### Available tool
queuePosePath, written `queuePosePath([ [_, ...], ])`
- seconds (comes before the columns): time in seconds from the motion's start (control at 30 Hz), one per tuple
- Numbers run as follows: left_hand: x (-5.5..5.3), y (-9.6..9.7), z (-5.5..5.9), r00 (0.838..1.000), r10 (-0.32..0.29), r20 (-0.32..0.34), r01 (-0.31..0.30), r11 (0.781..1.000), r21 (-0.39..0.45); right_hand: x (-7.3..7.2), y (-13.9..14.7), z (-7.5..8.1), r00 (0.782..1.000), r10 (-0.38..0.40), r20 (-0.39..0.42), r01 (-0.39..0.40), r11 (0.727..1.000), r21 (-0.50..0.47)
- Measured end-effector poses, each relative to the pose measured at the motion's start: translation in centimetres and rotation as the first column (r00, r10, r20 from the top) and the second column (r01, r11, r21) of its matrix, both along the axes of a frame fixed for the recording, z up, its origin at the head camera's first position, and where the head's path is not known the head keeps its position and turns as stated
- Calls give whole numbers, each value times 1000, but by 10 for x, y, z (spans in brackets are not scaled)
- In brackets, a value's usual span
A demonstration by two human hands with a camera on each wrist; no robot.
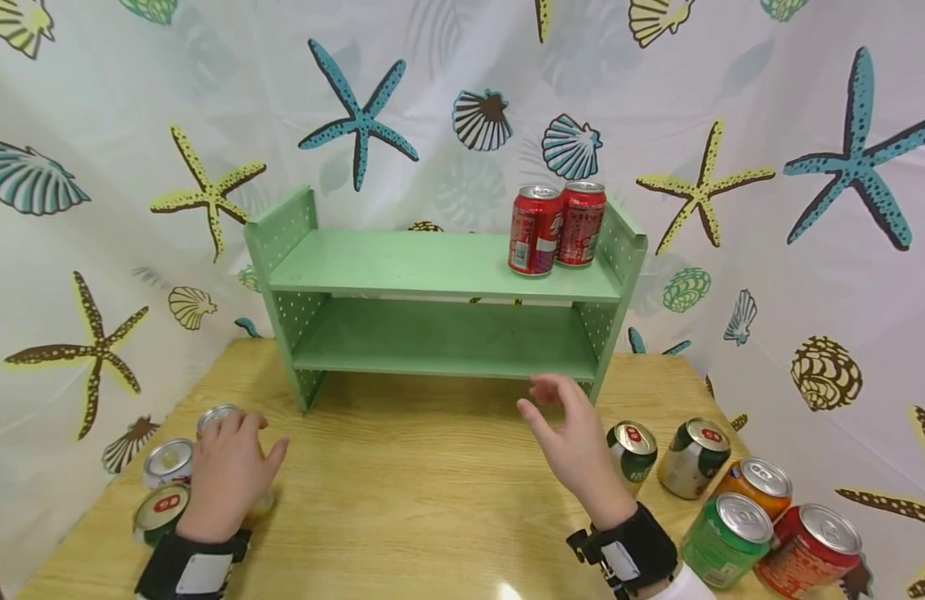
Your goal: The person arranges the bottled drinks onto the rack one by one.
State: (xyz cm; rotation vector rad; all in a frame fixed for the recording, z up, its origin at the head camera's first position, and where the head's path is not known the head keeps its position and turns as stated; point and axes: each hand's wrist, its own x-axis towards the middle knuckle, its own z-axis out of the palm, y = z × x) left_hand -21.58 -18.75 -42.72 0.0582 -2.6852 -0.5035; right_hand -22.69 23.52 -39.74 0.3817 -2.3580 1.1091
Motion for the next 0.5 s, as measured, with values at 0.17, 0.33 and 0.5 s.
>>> queuePosePath([
  [0.17,-2,-2,-2,1000,3,19,-2,1000,-24,1,1,-5,1000,-13,-7,13,1000,-4],
  [0.33,0,-4,-1,998,24,51,-22,999,-30,3,1,-7,1000,-20,-6,20,1000,-4],
  [0.5,4,-4,-2,1000,25,16,-24,998,-50,3,1,-7,1000,-25,-11,25,1000,-8],
])
